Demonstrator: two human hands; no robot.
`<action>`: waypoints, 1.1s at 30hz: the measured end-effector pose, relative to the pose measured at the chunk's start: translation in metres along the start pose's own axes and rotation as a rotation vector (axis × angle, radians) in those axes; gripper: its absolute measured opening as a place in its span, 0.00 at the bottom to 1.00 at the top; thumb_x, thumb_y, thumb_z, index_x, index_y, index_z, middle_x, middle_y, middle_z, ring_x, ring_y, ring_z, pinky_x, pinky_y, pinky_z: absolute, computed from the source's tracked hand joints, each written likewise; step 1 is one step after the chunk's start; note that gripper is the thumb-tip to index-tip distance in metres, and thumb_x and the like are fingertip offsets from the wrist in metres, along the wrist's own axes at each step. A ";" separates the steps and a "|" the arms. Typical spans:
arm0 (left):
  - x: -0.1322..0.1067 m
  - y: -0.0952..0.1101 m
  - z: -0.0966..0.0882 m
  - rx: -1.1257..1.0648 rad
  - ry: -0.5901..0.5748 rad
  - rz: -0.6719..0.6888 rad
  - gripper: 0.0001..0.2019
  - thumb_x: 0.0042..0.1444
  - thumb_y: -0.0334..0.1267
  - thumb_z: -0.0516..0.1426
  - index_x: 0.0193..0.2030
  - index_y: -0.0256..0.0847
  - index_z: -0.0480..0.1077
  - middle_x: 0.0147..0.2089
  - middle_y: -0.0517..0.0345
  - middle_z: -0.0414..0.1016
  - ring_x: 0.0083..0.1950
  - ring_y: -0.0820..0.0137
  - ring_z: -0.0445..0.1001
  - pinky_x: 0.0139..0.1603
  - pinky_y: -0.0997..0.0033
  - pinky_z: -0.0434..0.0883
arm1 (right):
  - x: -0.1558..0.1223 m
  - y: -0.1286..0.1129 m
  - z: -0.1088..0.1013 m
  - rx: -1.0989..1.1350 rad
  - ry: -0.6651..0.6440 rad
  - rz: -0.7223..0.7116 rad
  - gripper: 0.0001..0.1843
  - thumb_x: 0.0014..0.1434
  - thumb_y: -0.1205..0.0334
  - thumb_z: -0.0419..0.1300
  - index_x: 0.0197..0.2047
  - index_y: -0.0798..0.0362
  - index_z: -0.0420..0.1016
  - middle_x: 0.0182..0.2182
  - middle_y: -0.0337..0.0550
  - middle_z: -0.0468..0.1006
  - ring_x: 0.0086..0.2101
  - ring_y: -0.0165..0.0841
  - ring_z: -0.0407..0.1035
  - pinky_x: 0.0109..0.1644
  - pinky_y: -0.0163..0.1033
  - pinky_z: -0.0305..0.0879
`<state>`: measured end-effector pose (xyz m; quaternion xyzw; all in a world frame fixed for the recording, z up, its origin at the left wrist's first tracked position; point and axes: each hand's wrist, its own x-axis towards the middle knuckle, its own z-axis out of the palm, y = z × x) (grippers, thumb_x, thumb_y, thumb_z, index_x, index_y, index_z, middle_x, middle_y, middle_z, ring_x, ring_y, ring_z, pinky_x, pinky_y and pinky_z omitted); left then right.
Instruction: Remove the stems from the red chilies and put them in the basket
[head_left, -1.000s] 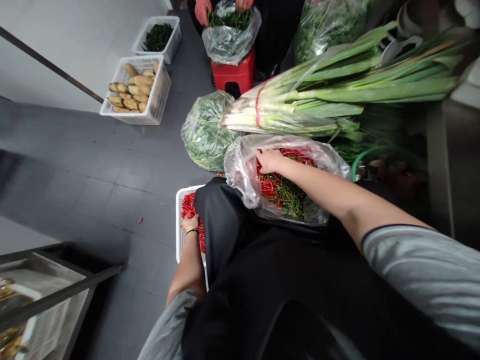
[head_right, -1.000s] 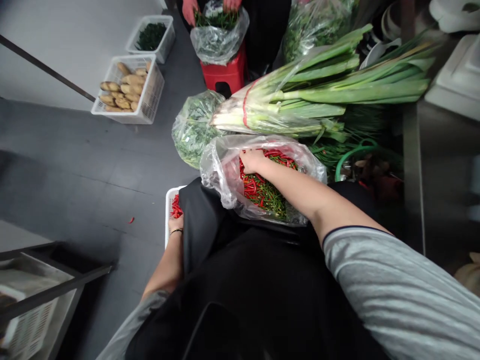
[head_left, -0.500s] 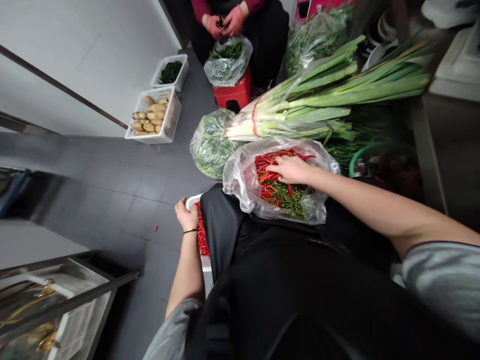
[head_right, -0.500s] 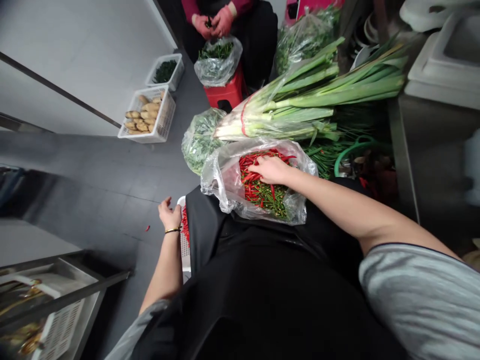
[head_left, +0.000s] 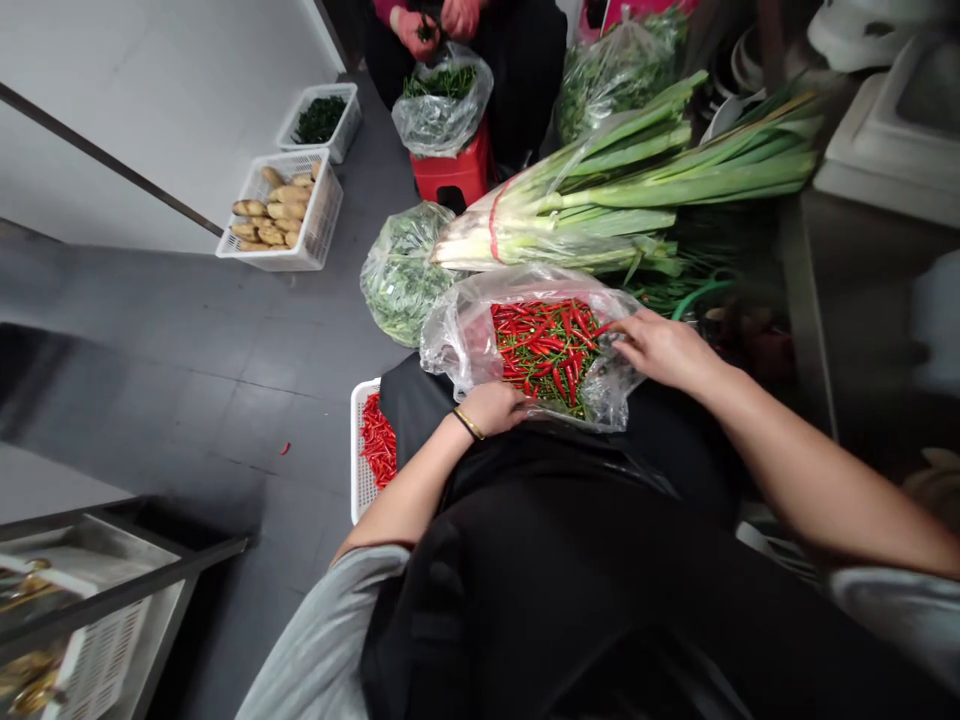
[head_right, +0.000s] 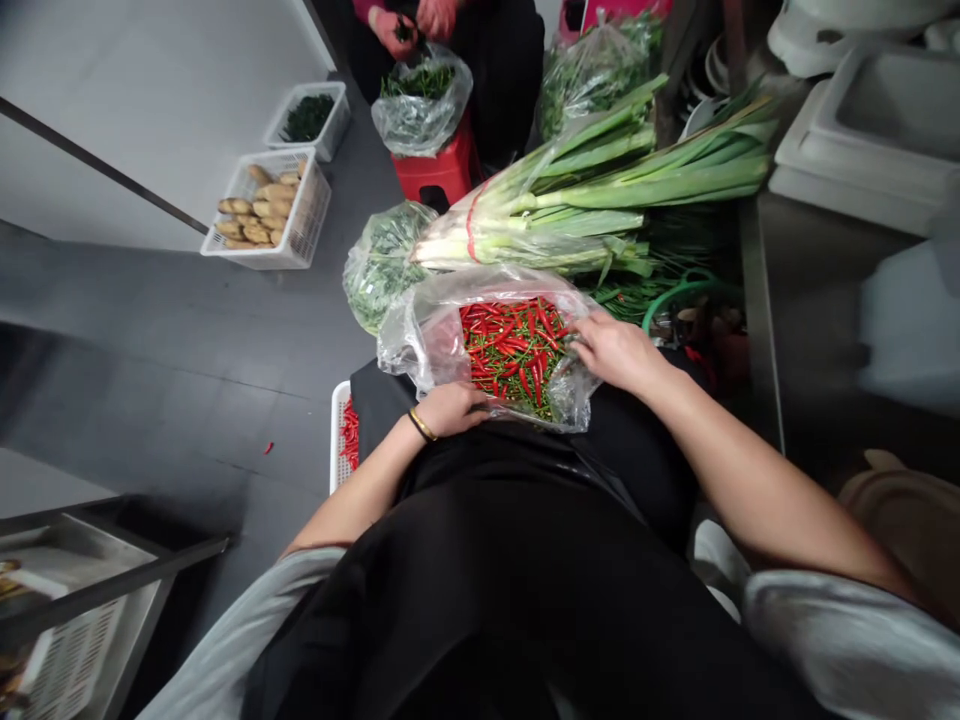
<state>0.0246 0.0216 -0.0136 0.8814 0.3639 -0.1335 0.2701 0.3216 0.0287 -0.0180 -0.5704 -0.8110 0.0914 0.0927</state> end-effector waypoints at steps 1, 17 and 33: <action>-0.003 -0.004 -0.001 0.001 0.010 -0.017 0.13 0.61 0.41 0.54 0.43 0.38 0.76 0.41 0.48 0.78 0.44 0.63 0.77 0.45 0.67 0.71 | -0.003 -0.002 -0.001 -0.022 0.011 0.050 0.19 0.64 0.56 0.49 0.51 0.53 0.76 0.43 0.52 0.77 0.42 0.42 0.73 0.43 0.44 0.68; 0.031 0.007 0.006 -1.322 0.136 -0.291 0.21 0.57 0.55 0.55 0.38 0.35 0.71 0.29 0.53 0.75 0.27 0.73 0.73 0.26 0.75 0.64 | 0.030 -0.048 0.013 0.022 -0.103 0.003 0.18 0.65 0.55 0.50 0.39 0.54 0.78 0.37 0.49 0.76 0.35 0.37 0.71 0.36 0.39 0.62; -0.003 0.022 0.019 -0.447 0.139 0.216 0.12 0.65 0.41 0.47 0.35 0.38 0.66 0.33 0.54 0.71 0.33 0.70 0.68 0.38 0.70 0.67 | -0.034 -0.098 0.019 0.548 -0.246 -0.167 0.16 0.67 0.53 0.46 0.30 0.50 0.64 0.27 0.42 0.71 0.28 0.32 0.65 0.33 0.37 0.59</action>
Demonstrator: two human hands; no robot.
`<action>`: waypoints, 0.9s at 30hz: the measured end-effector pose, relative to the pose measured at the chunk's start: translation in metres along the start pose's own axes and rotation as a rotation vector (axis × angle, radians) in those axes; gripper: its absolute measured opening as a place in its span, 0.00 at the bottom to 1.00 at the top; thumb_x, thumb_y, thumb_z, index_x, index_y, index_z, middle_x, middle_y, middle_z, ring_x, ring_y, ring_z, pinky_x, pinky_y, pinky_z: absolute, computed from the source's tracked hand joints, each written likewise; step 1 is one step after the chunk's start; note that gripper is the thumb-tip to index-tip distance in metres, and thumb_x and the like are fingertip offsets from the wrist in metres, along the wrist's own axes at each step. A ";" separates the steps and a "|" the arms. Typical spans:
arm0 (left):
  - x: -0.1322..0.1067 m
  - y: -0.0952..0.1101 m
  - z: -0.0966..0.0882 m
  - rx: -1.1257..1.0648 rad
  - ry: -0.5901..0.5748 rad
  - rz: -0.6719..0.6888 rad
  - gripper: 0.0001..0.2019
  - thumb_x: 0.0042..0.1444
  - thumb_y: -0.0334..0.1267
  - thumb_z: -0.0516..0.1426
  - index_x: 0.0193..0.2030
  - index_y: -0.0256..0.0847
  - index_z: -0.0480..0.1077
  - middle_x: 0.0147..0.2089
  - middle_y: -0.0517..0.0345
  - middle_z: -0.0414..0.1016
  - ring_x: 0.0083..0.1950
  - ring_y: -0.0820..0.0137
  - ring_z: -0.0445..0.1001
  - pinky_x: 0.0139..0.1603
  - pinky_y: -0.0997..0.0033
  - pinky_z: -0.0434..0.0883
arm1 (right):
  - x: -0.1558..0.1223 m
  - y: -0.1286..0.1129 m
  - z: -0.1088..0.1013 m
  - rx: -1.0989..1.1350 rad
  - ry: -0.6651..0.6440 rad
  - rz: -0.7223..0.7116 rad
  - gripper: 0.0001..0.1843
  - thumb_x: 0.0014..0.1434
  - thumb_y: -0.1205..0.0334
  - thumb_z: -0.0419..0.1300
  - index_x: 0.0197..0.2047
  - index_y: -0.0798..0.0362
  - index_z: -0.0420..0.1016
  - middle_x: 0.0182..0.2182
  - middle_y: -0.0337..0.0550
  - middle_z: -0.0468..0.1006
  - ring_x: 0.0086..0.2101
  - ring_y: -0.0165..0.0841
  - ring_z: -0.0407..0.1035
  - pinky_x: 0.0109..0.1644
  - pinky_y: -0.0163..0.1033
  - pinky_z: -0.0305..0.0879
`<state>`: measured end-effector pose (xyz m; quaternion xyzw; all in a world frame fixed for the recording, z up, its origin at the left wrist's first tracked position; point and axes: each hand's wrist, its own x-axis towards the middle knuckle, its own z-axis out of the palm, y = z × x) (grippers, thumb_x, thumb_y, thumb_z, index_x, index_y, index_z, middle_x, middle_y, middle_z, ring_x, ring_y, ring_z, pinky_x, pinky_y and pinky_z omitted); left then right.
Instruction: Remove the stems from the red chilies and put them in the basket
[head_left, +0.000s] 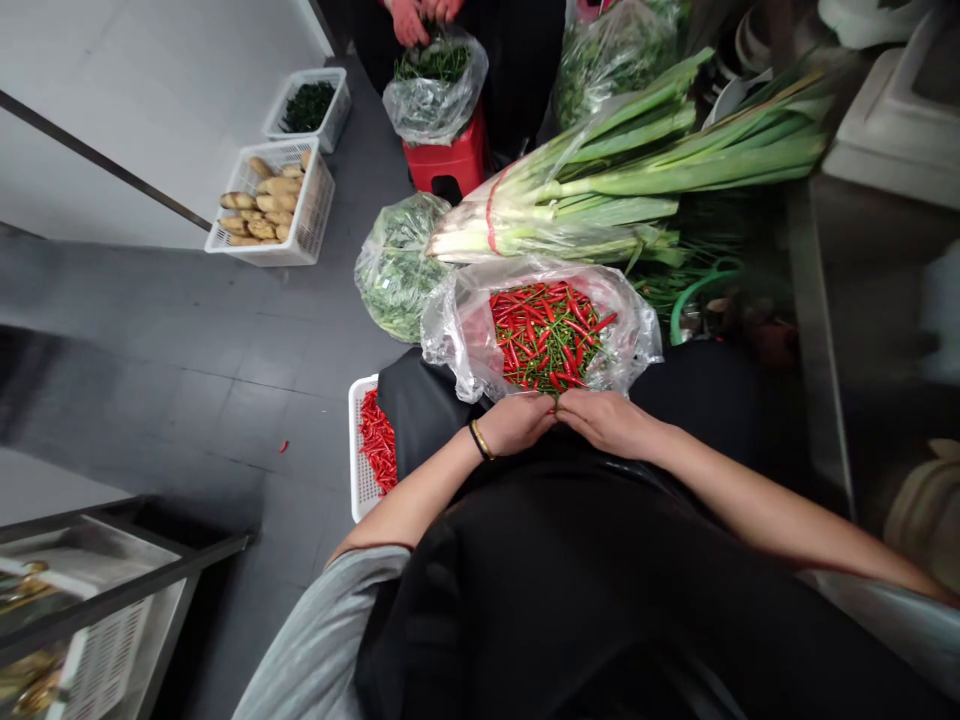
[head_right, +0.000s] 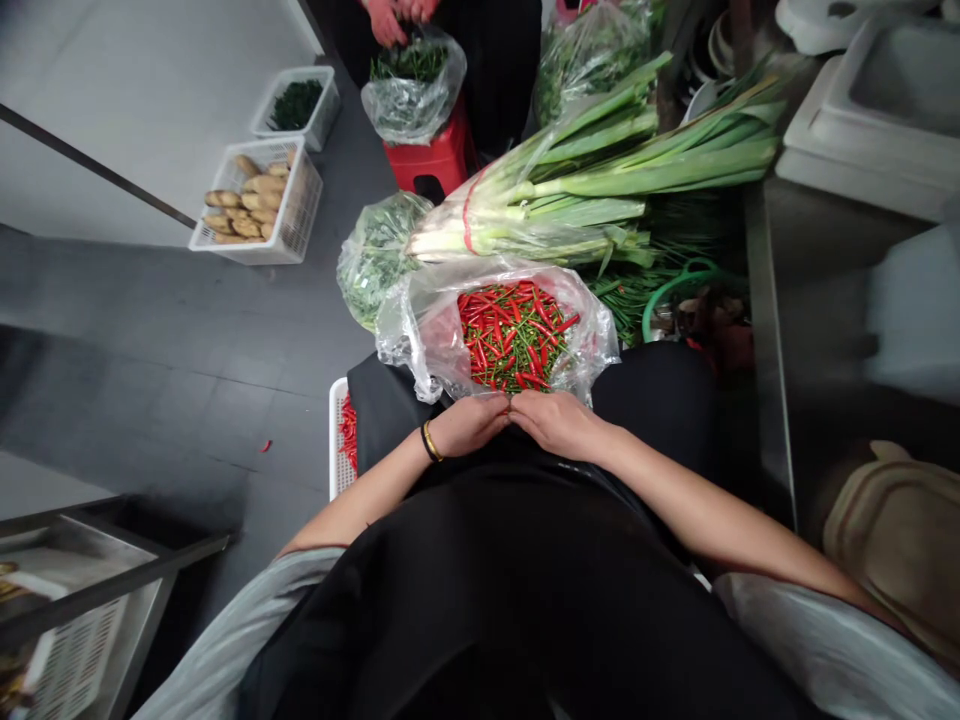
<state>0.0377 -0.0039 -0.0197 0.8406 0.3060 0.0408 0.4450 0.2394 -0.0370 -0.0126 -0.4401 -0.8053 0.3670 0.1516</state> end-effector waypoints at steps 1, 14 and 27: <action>-0.001 0.003 -0.001 0.005 -0.024 0.013 0.12 0.64 0.41 0.47 0.36 0.37 0.66 0.34 0.51 0.71 0.34 0.69 0.69 0.39 0.69 0.67 | -0.002 -0.002 0.002 0.027 -0.025 -0.014 0.17 0.67 0.53 0.45 0.29 0.50 0.63 0.26 0.41 0.70 0.27 0.32 0.64 0.32 0.37 0.58; -0.014 0.021 -0.039 -1.175 0.056 -0.100 0.17 0.48 0.51 0.63 0.33 0.38 0.68 0.19 0.65 0.61 0.18 0.78 0.60 0.16 0.78 0.56 | 0.019 0.047 -0.041 -0.440 0.082 0.216 0.20 0.64 0.51 0.51 0.54 0.48 0.70 0.47 0.55 0.73 0.35 0.41 0.71 0.32 0.41 0.63; 0.038 0.007 -0.015 -0.492 0.501 0.046 0.16 0.62 0.47 0.51 0.46 0.37 0.69 0.43 0.50 0.75 0.46 0.68 0.73 0.50 0.67 0.68 | 0.025 0.019 -0.060 0.012 0.485 0.207 0.10 0.61 0.53 0.54 0.34 0.50 0.68 0.25 0.42 0.75 0.27 0.34 0.69 0.35 0.41 0.66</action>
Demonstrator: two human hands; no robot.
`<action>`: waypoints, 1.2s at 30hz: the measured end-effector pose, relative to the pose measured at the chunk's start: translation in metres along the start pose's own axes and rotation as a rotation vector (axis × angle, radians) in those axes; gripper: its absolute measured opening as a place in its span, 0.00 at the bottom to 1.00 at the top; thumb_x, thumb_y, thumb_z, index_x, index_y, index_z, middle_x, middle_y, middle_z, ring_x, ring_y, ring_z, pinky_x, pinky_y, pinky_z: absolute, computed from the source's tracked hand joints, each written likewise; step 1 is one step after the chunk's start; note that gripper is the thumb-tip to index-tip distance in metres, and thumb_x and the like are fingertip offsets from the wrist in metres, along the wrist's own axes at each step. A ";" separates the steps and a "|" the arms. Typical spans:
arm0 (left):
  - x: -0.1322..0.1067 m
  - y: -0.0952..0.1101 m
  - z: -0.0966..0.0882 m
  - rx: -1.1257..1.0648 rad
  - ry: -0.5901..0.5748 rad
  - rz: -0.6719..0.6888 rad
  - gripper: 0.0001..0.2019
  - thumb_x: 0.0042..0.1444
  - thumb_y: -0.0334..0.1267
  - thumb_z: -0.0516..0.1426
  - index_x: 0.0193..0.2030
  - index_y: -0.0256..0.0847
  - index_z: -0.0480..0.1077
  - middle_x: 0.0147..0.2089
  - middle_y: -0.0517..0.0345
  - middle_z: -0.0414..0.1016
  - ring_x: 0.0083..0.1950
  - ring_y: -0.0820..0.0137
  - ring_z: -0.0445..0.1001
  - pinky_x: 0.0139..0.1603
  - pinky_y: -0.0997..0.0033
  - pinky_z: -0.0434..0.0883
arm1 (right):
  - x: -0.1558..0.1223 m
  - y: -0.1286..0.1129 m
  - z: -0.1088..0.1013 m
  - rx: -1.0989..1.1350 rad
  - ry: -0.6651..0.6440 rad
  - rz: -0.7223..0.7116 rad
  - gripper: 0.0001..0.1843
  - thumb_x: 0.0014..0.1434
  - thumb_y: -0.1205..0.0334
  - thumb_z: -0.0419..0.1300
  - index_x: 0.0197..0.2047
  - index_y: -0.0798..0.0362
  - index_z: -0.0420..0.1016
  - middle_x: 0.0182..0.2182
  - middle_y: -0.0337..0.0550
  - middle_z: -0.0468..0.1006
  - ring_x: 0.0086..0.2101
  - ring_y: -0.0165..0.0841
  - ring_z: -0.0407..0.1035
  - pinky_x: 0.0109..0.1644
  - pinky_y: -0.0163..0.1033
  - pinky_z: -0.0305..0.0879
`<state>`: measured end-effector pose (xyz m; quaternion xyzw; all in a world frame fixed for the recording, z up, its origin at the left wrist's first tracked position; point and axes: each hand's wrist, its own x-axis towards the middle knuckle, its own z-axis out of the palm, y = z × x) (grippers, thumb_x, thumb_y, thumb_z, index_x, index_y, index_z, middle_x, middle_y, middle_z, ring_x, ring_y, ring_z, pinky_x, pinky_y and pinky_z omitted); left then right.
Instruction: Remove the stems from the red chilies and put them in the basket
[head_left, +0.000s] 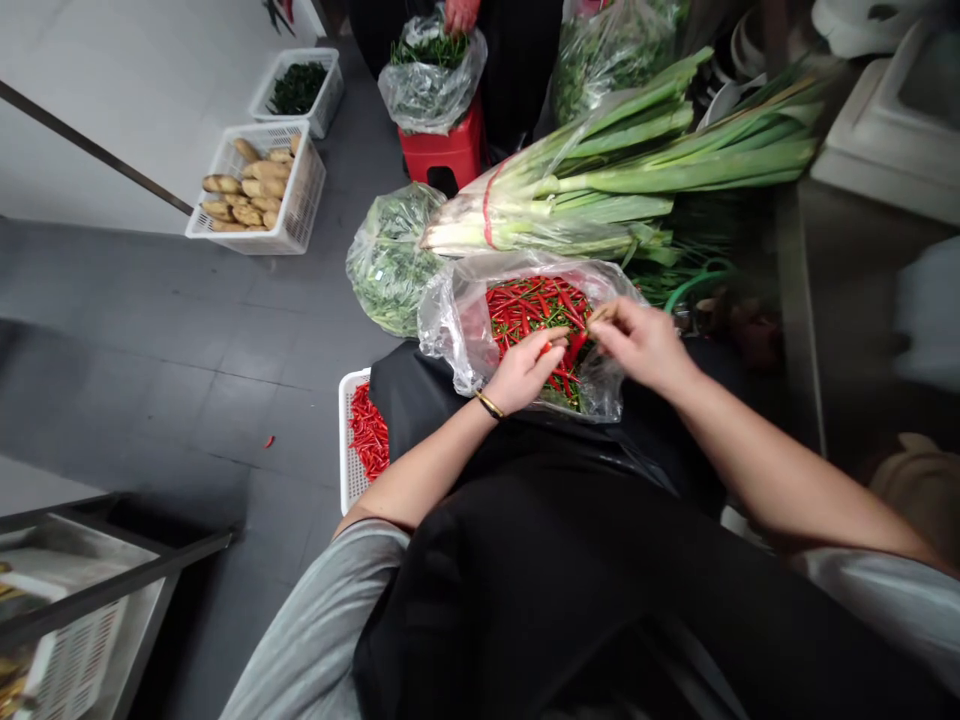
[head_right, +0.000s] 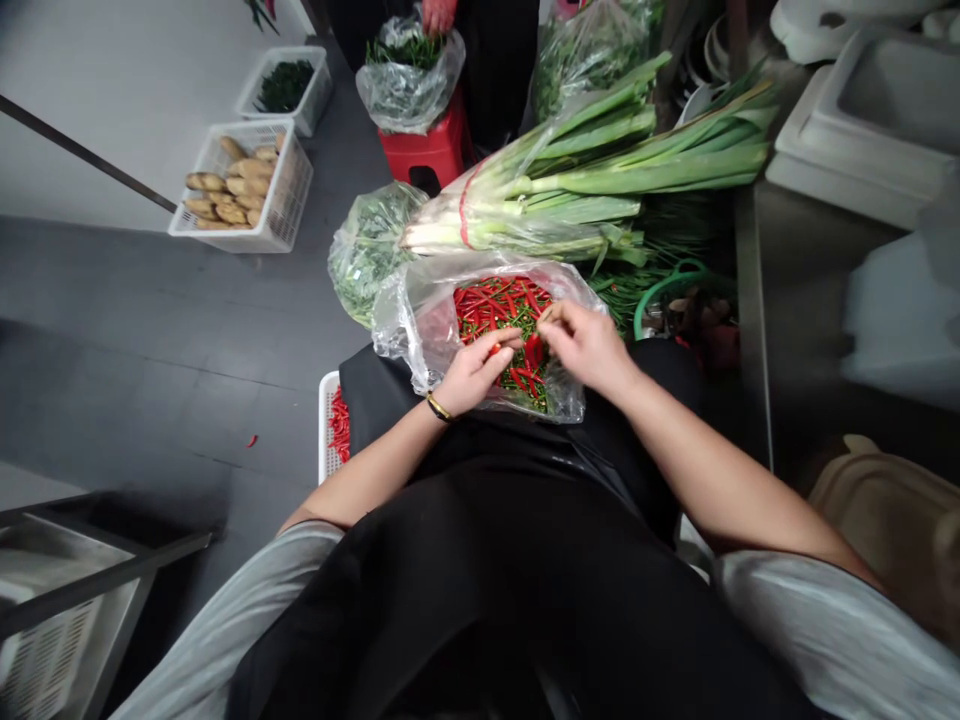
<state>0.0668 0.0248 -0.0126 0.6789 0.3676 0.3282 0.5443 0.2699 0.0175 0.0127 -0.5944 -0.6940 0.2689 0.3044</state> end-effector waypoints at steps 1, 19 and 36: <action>-0.001 0.001 0.005 0.018 -0.074 -0.005 0.15 0.63 0.46 0.49 0.44 0.36 0.68 0.39 0.52 0.75 0.42 0.69 0.73 0.47 0.68 0.69 | -0.009 -0.006 0.006 0.024 -0.010 -0.009 0.11 0.61 0.52 0.53 0.34 0.50 0.67 0.26 0.43 0.74 0.27 0.34 0.69 0.35 0.41 0.66; -0.040 0.022 0.001 -0.031 -0.062 0.042 0.18 0.64 0.52 0.46 0.39 0.39 0.66 0.26 0.60 0.66 0.26 0.75 0.66 0.31 0.72 0.67 | -0.017 0.002 0.041 0.802 -0.120 0.607 0.22 0.47 0.43 0.66 0.27 0.51 0.64 0.19 0.35 0.67 0.18 0.27 0.62 0.20 0.34 0.62; 0.016 -0.001 0.013 -0.806 0.034 -0.648 0.19 0.48 0.49 0.66 0.29 0.36 0.65 0.16 0.75 0.45 0.14 0.86 0.42 0.15 0.82 0.39 | -0.029 0.012 0.021 -0.568 -0.317 -0.242 0.23 0.68 0.52 0.46 0.37 0.57 0.76 0.32 0.51 0.75 0.29 0.35 0.69 0.28 0.37 0.57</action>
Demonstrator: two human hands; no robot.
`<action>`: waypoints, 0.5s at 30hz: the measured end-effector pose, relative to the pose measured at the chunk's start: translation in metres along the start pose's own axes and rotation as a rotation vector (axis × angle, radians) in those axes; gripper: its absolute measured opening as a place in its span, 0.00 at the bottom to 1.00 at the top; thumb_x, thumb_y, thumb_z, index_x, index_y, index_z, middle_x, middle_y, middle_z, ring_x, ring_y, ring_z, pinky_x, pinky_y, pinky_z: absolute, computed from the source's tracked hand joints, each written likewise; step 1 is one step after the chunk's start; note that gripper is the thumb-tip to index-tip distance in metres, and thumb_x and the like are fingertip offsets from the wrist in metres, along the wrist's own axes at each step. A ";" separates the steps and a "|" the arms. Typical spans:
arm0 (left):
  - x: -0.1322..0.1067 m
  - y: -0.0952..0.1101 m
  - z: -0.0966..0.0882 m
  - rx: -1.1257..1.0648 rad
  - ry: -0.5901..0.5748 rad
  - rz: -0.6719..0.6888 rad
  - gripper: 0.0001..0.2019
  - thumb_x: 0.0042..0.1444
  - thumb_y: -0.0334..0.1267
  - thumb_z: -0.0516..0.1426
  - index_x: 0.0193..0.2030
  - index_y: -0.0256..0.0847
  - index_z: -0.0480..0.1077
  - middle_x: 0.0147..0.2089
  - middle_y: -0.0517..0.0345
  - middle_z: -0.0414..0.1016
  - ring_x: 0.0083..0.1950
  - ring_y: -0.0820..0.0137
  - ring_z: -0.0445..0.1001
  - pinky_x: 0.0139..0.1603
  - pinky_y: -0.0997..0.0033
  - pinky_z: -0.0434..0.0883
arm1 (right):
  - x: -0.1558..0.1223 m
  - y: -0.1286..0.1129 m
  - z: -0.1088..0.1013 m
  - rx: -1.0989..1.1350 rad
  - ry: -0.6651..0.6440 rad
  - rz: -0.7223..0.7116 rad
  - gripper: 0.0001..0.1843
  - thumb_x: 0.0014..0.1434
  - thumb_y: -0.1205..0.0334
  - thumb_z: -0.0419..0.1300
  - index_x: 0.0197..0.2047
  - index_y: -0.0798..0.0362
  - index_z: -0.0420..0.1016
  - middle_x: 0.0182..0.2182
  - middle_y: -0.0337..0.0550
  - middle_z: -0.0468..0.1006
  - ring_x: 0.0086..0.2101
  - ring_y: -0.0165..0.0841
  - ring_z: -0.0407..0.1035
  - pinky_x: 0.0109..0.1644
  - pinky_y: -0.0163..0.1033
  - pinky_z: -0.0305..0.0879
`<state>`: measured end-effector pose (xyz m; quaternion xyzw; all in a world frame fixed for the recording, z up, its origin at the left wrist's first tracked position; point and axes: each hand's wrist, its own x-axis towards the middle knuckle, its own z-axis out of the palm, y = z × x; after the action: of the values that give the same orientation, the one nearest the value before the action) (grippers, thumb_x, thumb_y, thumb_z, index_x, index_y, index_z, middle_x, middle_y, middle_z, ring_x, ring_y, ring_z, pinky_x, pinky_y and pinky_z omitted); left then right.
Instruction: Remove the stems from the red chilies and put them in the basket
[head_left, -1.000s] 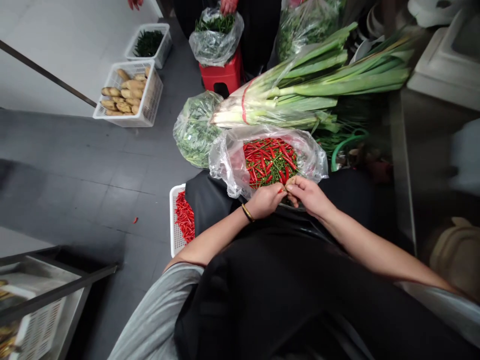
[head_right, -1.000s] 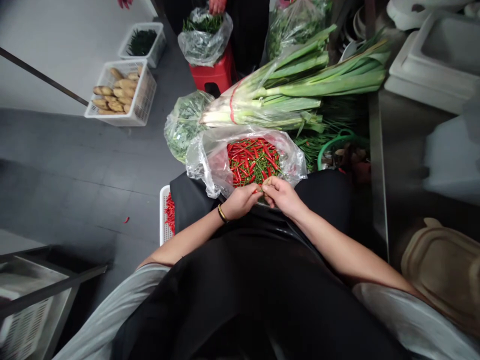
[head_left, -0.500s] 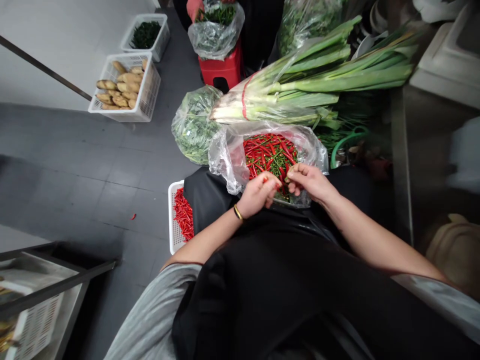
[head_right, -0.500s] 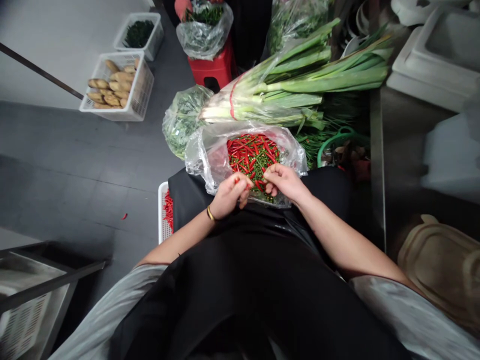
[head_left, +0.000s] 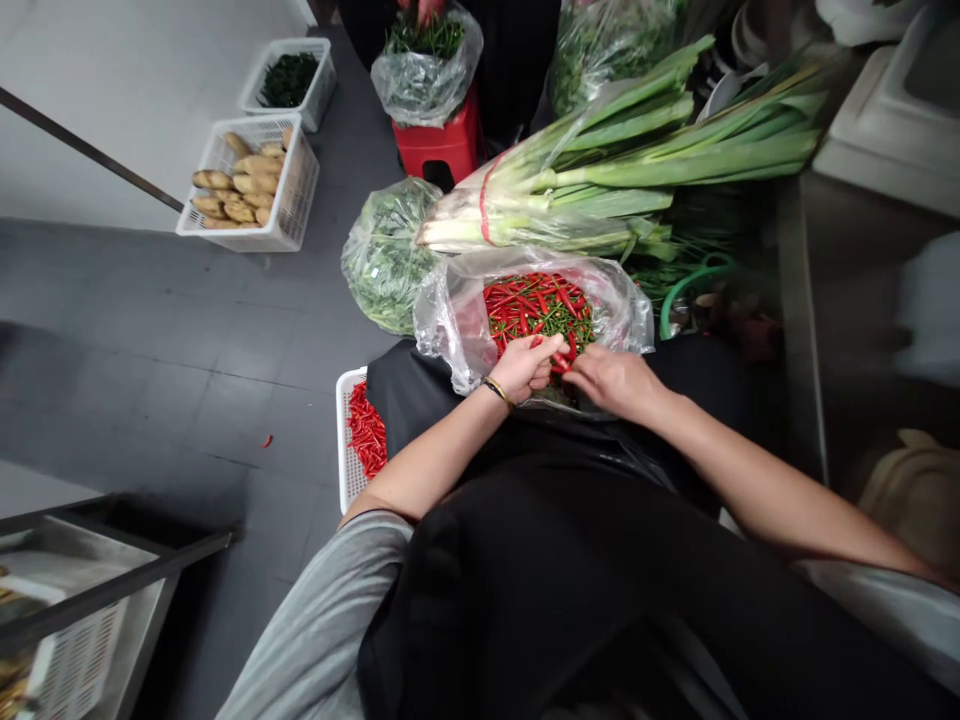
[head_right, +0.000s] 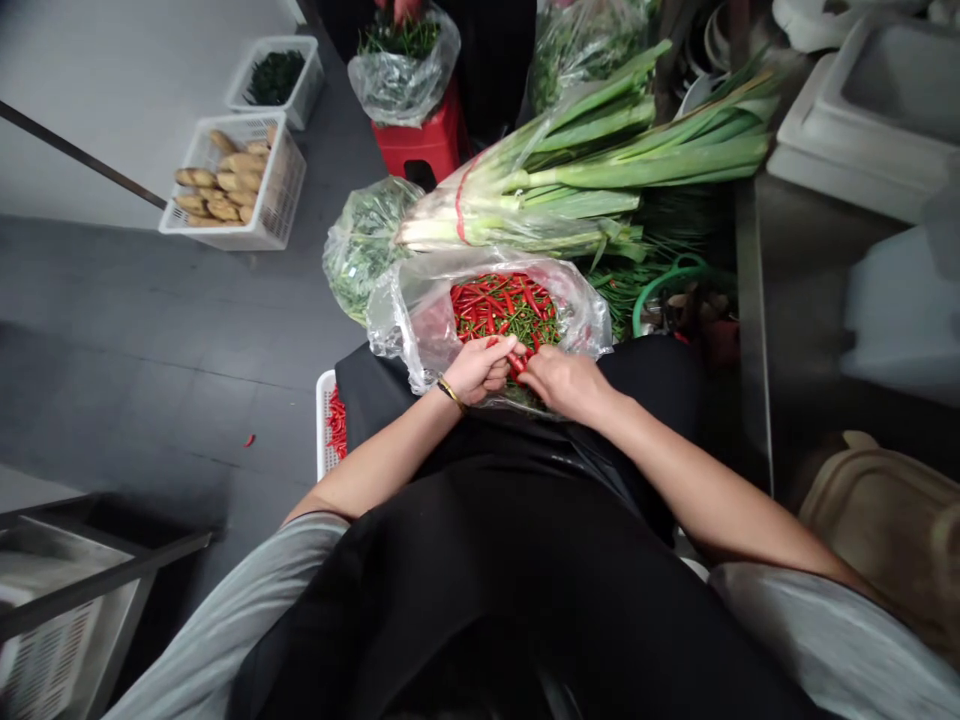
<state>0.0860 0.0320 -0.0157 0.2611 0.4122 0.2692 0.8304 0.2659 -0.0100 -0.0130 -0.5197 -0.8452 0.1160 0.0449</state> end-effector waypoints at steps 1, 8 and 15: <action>0.000 -0.001 0.001 0.008 -0.044 -0.021 0.20 0.48 0.50 0.66 0.28 0.36 0.64 0.15 0.75 0.45 0.14 0.86 0.42 0.14 0.82 0.40 | -0.004 -0.006 -0.002 0.057 0.015 -0.098 0.23 0.69 0.53 0.45 0.37 0.57 0.76 0.31 0.50 0.74 0.29 0.34 0.68 0.28 0.37 0.57; -0.003 -0.010 -0.015 0.018 -0.291 -0.166 0.21 0.49 0.51 0.65 0.25 0.35 0.64 0.15 0.74 0.43 0.14 0.86 0.41 0.13 0.83 0.41 | -0.001 -0.037 -0.019 0.524 -0.208 -0.524 0.21 0.69 0.54 0.45 0.32 0.54 0.73 0.29 0.43 0.73 0.29 0.29 0.66 0.34 0.34 0.61; 0.002 -0.007 -0.034 -0.155 -0.082 0.010 0.25 0.52 0.54 0.61 0.21 0.36 0.58 0.23 0.61 0.64 0.25 0.77 0.70 0.18 0.82 0.59 | 0.039 0.035 -0.015 0.049 0.004 0.220 0.24 0.63 0.45 0.52 0.47 0.57 0.74 0.36 0.55 0.77 0.33 0.41 0.71 0.36 0.43 0.63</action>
<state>0.0605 0.0351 -0.0393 0.2089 0.3546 0.2936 0.8628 0.2815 0.0424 -0.0091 -0.6083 -0.7800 0.1397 0.0460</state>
